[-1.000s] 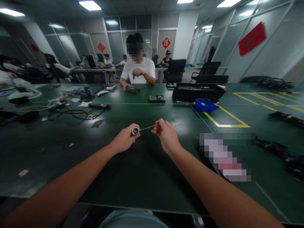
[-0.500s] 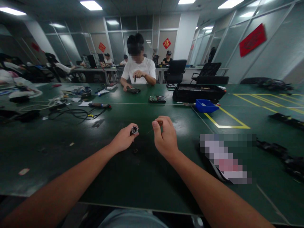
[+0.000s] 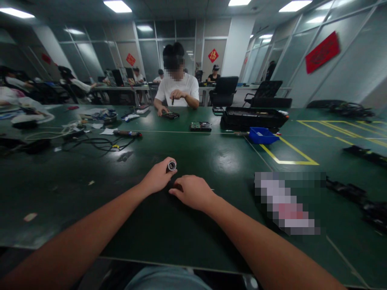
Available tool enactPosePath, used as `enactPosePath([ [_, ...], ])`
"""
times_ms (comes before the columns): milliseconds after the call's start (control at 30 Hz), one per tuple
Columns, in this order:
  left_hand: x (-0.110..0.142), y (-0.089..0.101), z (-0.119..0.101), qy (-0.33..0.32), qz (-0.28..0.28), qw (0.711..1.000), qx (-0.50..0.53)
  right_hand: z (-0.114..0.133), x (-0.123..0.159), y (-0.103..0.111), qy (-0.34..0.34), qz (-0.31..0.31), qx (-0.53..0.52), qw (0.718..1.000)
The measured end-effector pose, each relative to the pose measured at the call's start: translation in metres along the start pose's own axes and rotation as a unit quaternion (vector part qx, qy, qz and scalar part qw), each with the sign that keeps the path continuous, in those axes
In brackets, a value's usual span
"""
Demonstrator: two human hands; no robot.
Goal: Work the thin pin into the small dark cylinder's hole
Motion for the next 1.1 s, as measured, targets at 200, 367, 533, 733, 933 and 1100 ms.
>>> enactPosePath([
  [200, 0.001, -0.002, 0.000, 0.001, 0.009, 1.000, 0.007, 0.004, 0.000, -0.006, 0.034, 0.042, -0.021, 0.998],
  [367, 0.001, -0.002, -0.002, -0.012, 0.011, 1.000, 0.010, 0.004, 0.000, 0.002, 0.046, 0.002, -0.031, 0.998],
  [533, 0.003, -0.005, -0.012, -0.044, 0.032, 0.998, 0.014, -0.004, 0.003, 0.022, 0.034, -0.116, -0.046, 0.992],
  [733, 0.008, -0.009, -0.027, -0.091, 0.059, 0.993, 0.034, -0.009, 0.007, 0.033, 0.034, -0.189, -0.067, 0.979],
  [933, 0.011, -0.012, -0.034, -0.128, 0.076, 0.987, 0.052, -0.013, 0.008, 0.035, 0.009, -0.223, -0.057, 0.973],
  [1100, 0.011, -0.010, -0.035, -0.121, 0.071, 0.989, 0.056, -0.016, 0.011, 0.041, -0.021, -0.241, -0.051, 0.969],
])
Point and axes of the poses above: each hand's wrist, its own x-axis away from the middle knuckle, its own y-axis out of the back of the hand, z = x × y, the point moved 7 cm from there along -x, towards the middle knuckle, and after that the axes turned 9 degrees about z, right-handed, at the moved point
